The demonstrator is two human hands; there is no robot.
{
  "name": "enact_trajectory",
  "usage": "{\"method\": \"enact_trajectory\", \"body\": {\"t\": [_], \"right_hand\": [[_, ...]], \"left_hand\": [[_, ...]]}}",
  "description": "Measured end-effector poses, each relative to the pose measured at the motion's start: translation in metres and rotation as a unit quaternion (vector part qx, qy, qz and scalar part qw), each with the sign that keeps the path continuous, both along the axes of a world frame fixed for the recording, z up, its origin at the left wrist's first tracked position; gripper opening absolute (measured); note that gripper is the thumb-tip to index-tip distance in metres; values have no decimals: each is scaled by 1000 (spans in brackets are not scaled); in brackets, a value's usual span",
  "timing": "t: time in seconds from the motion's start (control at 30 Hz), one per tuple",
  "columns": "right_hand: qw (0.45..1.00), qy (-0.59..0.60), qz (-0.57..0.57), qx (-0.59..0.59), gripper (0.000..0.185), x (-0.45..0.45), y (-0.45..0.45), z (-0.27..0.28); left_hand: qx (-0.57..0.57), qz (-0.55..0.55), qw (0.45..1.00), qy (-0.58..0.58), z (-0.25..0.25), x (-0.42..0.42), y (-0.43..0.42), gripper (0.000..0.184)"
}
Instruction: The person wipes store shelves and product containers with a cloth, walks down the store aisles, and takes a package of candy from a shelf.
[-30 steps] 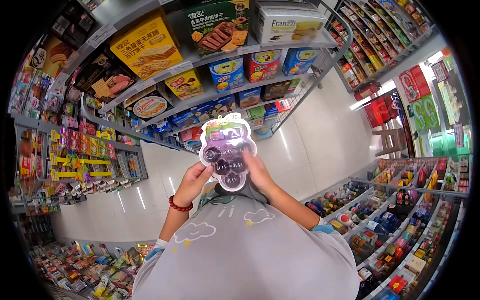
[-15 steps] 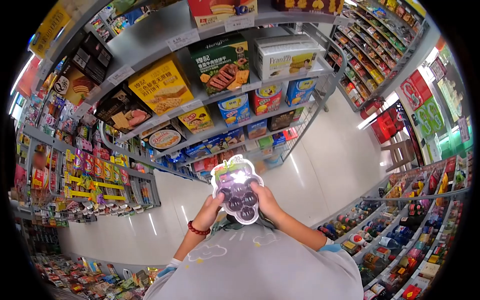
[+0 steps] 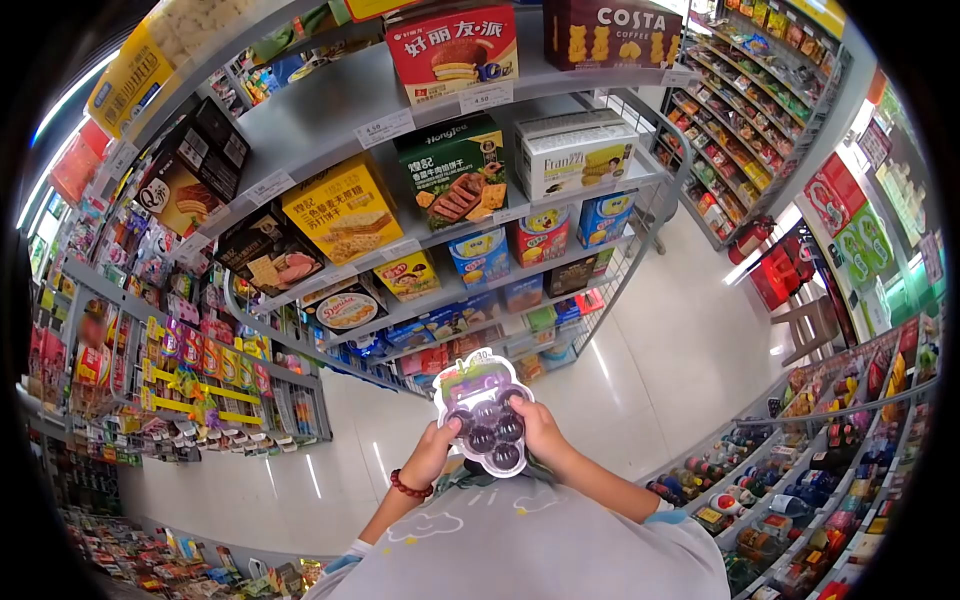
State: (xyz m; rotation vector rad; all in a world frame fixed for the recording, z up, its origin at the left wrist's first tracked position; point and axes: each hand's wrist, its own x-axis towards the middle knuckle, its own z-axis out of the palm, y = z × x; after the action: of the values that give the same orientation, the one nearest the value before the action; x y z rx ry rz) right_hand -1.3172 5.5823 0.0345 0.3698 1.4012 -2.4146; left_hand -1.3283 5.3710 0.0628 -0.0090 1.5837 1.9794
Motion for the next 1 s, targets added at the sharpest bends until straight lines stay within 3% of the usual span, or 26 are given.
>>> {"method": "enact_trajectory", "body": {"t": [0.47, 1.0], "right_hand": [[1000, -22, 8, 13, 48, -3, -3, -5], [997, -57, 36, 42, 52, -12, -10, 28]], "left_hand": [[3, 36, 999, 0, -3, 3, 1, 47], [2, 40, 999, -18, -21, -3, -8, 45]]}}
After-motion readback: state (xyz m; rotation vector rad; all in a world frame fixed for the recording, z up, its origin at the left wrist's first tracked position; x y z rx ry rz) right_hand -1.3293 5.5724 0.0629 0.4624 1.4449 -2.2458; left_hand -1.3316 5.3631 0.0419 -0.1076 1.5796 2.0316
